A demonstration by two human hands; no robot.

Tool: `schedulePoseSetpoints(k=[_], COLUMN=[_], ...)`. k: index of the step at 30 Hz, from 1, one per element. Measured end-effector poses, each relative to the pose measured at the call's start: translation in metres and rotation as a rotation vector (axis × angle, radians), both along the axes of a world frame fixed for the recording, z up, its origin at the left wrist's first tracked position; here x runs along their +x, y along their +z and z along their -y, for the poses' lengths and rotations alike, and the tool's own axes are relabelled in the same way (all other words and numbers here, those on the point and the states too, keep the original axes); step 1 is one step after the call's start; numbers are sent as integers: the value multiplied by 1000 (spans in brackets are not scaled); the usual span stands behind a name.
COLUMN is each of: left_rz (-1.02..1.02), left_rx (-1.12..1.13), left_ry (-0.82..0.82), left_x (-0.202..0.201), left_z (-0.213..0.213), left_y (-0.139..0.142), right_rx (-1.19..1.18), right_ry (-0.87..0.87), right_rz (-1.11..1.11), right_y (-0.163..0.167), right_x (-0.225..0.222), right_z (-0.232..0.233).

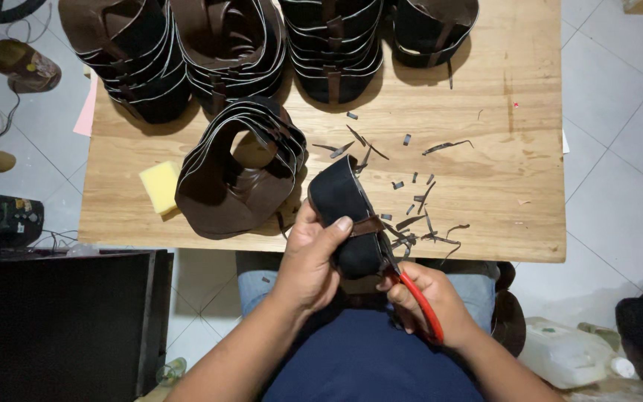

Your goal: The person uses red-handled shears to trim excess material from the edges of black shoe uppers with brown straps. They repeatedly pick up each upper, cut along the perimeter, and place the finished pieces into a stack on the table.

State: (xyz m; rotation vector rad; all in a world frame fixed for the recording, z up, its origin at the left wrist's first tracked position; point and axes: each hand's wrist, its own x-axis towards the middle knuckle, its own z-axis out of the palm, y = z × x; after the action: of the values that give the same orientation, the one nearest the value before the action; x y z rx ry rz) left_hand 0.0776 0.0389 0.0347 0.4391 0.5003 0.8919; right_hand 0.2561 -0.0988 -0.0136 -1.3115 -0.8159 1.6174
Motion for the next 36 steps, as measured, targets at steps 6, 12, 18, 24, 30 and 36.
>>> schedulePoseSetpoints(k=[6, 12, 18, 24, 30, 36], left_rz=[64, -14, -30, -28, -35, -162], left_rx=[-3, -34, 66, 115, 137, 319], left_ry=[15, 3, -24, -22, -19, 89], left_x=[2, 2, 3, 6, 4, -1], left_z=[5, 3, 8, 15, 13, -1], left_y=[0, -1, -7, -8, -3, 1], right_rx=[-32, -94, -61, -89, -166, 175], right_ry=[-50, -85, -12, -61, -162, -10], right_rz=[-25, 46, 81, 116, 30, 46], right_y=[4, 7, 9, 9, -1, 4], right_x=[-5, -8, -6, -6, -9, 5], right_z=[0, 0, -6, -10, -5, -8])
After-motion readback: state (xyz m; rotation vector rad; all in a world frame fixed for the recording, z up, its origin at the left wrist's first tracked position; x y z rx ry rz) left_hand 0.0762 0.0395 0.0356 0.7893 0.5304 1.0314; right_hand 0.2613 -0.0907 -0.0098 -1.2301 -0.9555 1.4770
